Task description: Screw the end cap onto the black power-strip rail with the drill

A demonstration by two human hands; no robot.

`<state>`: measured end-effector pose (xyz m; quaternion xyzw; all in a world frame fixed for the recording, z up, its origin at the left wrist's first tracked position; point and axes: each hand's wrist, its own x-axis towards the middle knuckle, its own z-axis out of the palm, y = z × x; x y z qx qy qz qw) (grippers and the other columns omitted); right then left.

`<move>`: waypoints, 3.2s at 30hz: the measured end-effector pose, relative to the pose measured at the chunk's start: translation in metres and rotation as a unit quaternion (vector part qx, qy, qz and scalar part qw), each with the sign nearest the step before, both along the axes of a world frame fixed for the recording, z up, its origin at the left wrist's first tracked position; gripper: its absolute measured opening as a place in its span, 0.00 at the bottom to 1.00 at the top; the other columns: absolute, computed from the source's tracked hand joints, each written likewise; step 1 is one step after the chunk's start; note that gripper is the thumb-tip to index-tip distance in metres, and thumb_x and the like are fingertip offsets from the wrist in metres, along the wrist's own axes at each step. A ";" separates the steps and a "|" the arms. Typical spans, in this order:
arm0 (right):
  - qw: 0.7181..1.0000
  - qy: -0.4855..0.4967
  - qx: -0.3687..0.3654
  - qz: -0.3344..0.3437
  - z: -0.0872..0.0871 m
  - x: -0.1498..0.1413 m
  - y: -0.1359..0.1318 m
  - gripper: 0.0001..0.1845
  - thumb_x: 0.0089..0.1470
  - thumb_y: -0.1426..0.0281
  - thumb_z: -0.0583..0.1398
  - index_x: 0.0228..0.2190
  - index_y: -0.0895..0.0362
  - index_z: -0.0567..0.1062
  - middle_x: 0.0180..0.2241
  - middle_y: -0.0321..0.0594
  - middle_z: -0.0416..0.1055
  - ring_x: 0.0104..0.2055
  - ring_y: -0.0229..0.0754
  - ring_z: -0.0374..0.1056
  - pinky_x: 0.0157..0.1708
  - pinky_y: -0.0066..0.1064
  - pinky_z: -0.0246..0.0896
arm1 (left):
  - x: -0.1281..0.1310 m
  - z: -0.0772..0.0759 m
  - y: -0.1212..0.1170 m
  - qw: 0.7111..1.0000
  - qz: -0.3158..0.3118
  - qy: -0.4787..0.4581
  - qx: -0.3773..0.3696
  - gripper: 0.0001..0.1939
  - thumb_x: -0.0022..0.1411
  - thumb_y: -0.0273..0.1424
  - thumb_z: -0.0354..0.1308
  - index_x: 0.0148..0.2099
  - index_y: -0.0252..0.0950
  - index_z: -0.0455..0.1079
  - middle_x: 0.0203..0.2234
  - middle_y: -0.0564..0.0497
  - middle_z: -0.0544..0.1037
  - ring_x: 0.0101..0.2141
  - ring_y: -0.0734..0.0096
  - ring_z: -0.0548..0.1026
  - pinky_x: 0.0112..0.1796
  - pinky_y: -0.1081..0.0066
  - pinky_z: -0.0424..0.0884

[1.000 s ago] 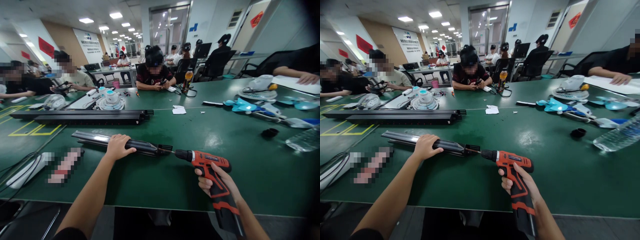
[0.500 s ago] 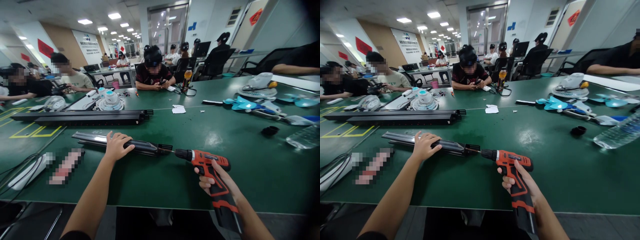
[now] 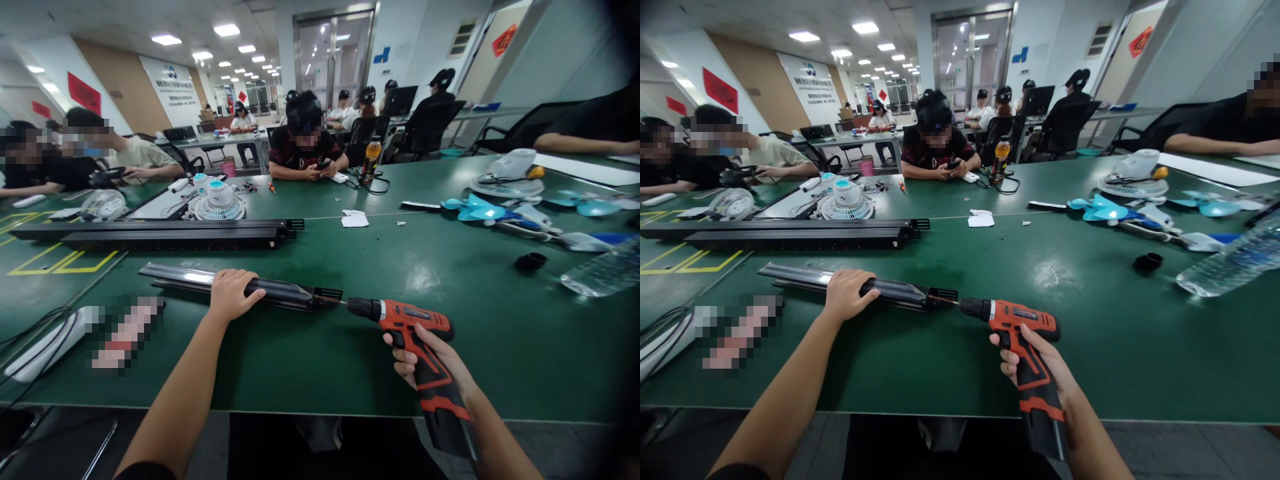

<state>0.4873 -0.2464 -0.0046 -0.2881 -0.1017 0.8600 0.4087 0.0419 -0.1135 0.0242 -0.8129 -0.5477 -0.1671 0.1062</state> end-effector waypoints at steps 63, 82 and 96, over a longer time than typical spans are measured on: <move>0.999 0.019 -0.025 0.025 -0.008 0.018 0.000 0.27 0.52 0.59 0.73 0.49 0.62 0.82 0.31 0.45 0.78 0.28 0.36 0.69 0.30 0.23 0.69 | -0.004 -0.010 0.004 0.999 0.005 -0.021 0.034 0.27 0.67 0.57 0.52 0.46 0.42 0.79 0.38 0.46 0.83 0.42 0.50 0.78 0.50 0.51 0.64; 0.999 0.004 -0.049 0.015 -0.017 0.017 0.001 0.29 0.53 0.55 0.74 0.48 0.63 0.82 0.26 0.41 0.77 0.26 0.35 0.72 0.25 0.20 0.68 | -0.005 -0.009 0.006 0.999 0.005 -0.017 0.037 0.28 0.68 0.58 0.50 0.45 0.42 0.79 0.39 0.46 0.84 0.43 0.49 0.78 0.50 0.50 0.64; 0.998 -0.060 -0.003 0.022 -0.014 0.010 0.005 0.24 0.55 0.55 0.71 0.42 0.63 0.82 0.22 0.39 0.73 0.24 0.36 0.68 0.23 0.22 0.65 | -0.005 -0.009 0.006 0.999 0.007 -0.021 0.041 0.28 0.67 0.58 0.51 0.44 0.42 0.78 0.38 0.46 0.84 0.43 0.49 0.78 0.51 0.51 0.64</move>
